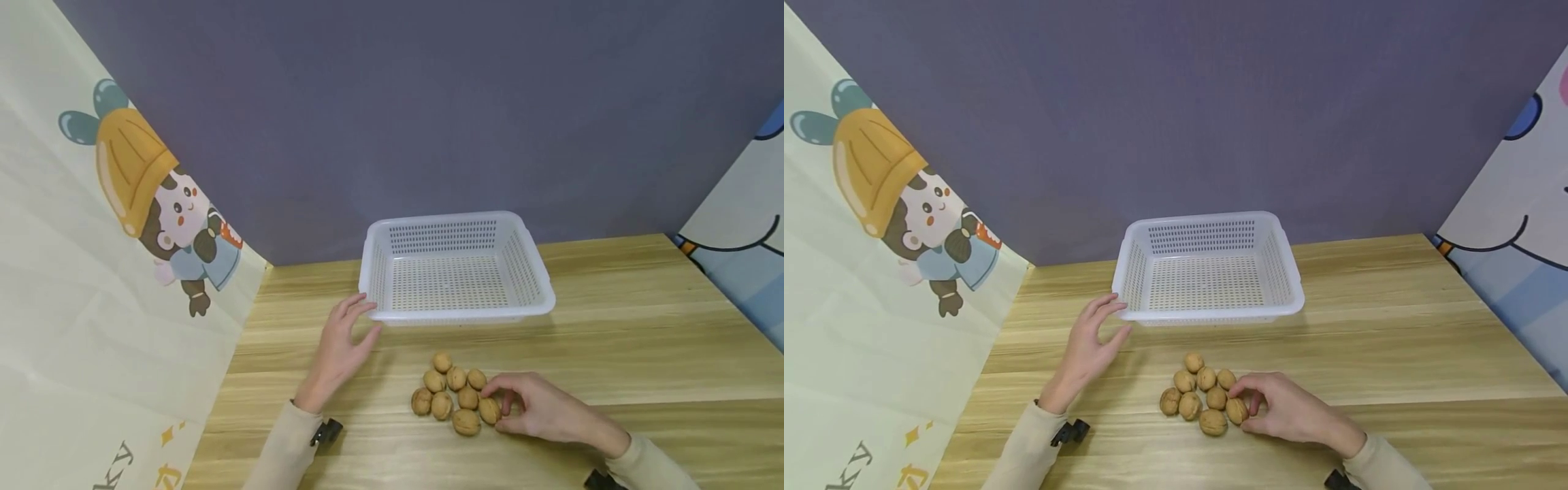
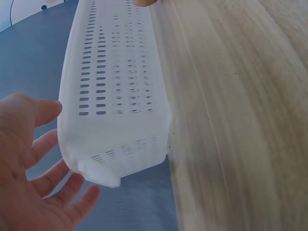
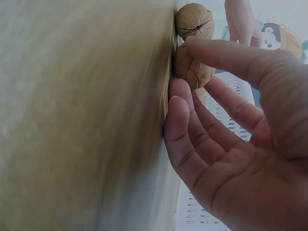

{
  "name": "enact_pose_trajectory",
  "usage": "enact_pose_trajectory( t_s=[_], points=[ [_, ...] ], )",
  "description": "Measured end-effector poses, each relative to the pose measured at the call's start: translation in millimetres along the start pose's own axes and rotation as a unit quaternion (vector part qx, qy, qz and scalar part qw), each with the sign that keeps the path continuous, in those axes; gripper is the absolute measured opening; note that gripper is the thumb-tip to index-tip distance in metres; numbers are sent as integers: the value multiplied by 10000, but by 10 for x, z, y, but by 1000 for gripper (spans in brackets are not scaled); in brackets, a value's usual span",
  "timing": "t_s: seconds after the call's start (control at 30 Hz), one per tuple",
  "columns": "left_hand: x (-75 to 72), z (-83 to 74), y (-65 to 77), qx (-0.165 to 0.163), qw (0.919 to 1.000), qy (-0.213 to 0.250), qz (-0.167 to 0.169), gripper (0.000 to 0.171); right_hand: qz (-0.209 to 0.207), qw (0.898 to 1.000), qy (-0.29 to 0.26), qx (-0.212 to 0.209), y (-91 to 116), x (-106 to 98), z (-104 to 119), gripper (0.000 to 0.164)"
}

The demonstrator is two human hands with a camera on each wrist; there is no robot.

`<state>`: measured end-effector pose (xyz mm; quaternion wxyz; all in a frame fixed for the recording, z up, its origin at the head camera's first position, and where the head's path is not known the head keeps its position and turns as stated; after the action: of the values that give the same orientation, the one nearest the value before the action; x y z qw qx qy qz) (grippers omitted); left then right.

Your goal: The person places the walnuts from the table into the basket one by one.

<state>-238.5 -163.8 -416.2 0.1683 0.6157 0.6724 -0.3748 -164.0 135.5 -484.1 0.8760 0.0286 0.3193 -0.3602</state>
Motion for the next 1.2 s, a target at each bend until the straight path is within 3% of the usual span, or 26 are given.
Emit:
enact_pose_trajectory(
  t_s=[0.3,0.5,0.8,1.0,1.2],
  points=[
    [-6,36,-10,66,9994,-14,-344,32,73,9999,-65,-38,-22,13,13,40],
    [-5,6,-19,225,9989,7,-409,30,28,9993,62,-380,-61,-142,178,40],
    [4,-68,-42,460,9978,-23,-484,26,106,9996,267,-43,-235,-604,419,42],
    [35,-78,-60,341,9987,-29,-374,25,-29,9999,117,-95,-422,-985,576,39],
    [27,-64,-49,262,9991,-50,-339,24,-209,9993,298,0,-716,-1335,677,40]
  ],
)
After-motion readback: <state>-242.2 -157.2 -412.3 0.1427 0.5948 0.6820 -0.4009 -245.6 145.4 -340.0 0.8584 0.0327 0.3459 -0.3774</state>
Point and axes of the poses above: each hand's wrist, its own y-axis away from the middle knuckle, its own x-axis out of the palm, z = x × y, the point moved 9 cm from there along -y, towards the middle knuckle, and after that the axes turned 11 degrees about -x, right-handed, at the moved point
